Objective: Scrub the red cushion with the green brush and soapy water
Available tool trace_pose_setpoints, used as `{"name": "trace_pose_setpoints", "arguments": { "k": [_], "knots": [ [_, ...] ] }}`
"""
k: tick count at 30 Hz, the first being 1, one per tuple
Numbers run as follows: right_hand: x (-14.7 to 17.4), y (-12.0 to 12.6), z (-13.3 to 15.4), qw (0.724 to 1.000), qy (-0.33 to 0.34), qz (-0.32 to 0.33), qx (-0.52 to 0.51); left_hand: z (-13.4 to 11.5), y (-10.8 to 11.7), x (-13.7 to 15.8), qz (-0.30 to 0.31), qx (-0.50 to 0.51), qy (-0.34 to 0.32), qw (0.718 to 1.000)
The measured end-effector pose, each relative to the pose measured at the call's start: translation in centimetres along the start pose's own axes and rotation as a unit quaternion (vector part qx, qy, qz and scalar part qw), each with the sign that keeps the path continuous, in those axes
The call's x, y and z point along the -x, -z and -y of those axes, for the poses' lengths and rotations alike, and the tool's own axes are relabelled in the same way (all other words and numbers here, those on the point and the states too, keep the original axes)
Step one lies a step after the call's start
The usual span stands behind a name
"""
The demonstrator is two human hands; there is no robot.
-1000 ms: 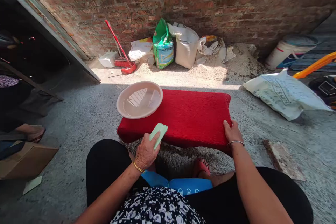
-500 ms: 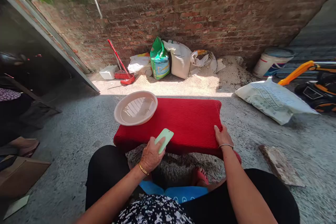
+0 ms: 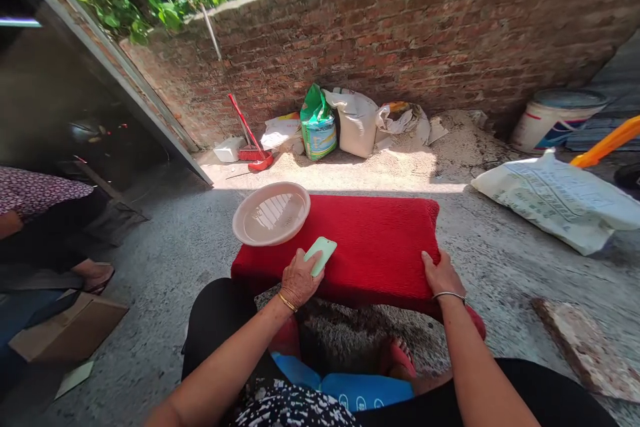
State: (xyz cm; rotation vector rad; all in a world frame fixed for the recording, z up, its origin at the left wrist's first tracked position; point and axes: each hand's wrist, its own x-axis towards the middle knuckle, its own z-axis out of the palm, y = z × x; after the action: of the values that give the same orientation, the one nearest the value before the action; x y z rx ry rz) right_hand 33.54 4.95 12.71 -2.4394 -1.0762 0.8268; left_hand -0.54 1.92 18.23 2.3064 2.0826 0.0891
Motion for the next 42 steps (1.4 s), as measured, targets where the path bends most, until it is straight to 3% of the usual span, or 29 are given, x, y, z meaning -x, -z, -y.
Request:
{"name": "trace_pose_setpoints", "arguments": {
  "k": [5,9,11,14,17,23,25,27,31,33,35,37,39,40,42],
  "knots": [
    [0.1,-0.1,0.1,1.0,-0.006,0.0,-0.008,2.6,1.2,-4.4,-0.014,-0.071,0.068,0.995],
    [0.4,0.2,0.5,1.0,-0.023,0.007,0.002,1.2,0.1,-5.1,0.009,-0.095,0.084,0.992],
    [0.5,0.3,0.6,1.0,-0.027,0.009,0.004,-0.8,-0.8,-4.2,0.017,-0.094,0.048,0.994],
    [0.7,0.4,0.7,1.0,-0.025,0.008,0.003,-3.6,-1.6,-2.3,0.034,-0.068,-0.082,0.994],
    [0.8,0.4,0.7,1.0,-0.019,0.007,0.005,-4.2,-1.3,-1.5,0.035,-0.04,-0.138,0.989],
    [0.5,0.2,0.5,1.0,-0.018,0.004,0.007,-0.5,-0.4,-3.8,0.009,-0.059,0.05,0.997],
    [0.4,0.1,0.4,1.0,-0.017,0.0,0.006,-0.8,-0.8,-3.5,0.014,-0.064,0.061,0.996],
    [0.3,0.1,0.4,1.0,-0.014,-0.001,0.001,-2.4,-1.6,-2.0,0.019,-0.057,-0.001,0.998],
    [0.1,0.1,0.3,1.0,-0.025,0.008,0.002,-6.2,-2.7,2.0,0.037,-0.001,-0.23,0.973],
    [0.2,0.1,0.3,0.999,-0.029,0.017,0.001,-6.5,-2.4,2.7,0.042,0.028,-0.256,0.965],
    [0.5,0.1,0.4,0.999,-0.031,-0.012,0.011,-5.4,-1.4,2.3,0.049,0.066,-0.217,0.973],
    [1.1,0.2,1.0,0.994,0.01,-0.102,0.036,-3.5,-0.2,1.5,0.059,0.135,-0.168,0.975],
    [2.0,0.3,2.1,0.977,0.135,-0.166,0.03,-1.5,0.9,0.8,0.073,0.227,-0.14,0.961],
    [2.6,0.3,2.9,0.964,0.219,-0.15,0.002,-0.7,1.3,0.6,0.086,0.27,-0.135,0.949],
    [4.2,0.3,4.7,0.927,0.366,-0.018,-0.078,0.4,1.8,0.3,0.13,0.337,-0.145,0.921]
  ]
}}
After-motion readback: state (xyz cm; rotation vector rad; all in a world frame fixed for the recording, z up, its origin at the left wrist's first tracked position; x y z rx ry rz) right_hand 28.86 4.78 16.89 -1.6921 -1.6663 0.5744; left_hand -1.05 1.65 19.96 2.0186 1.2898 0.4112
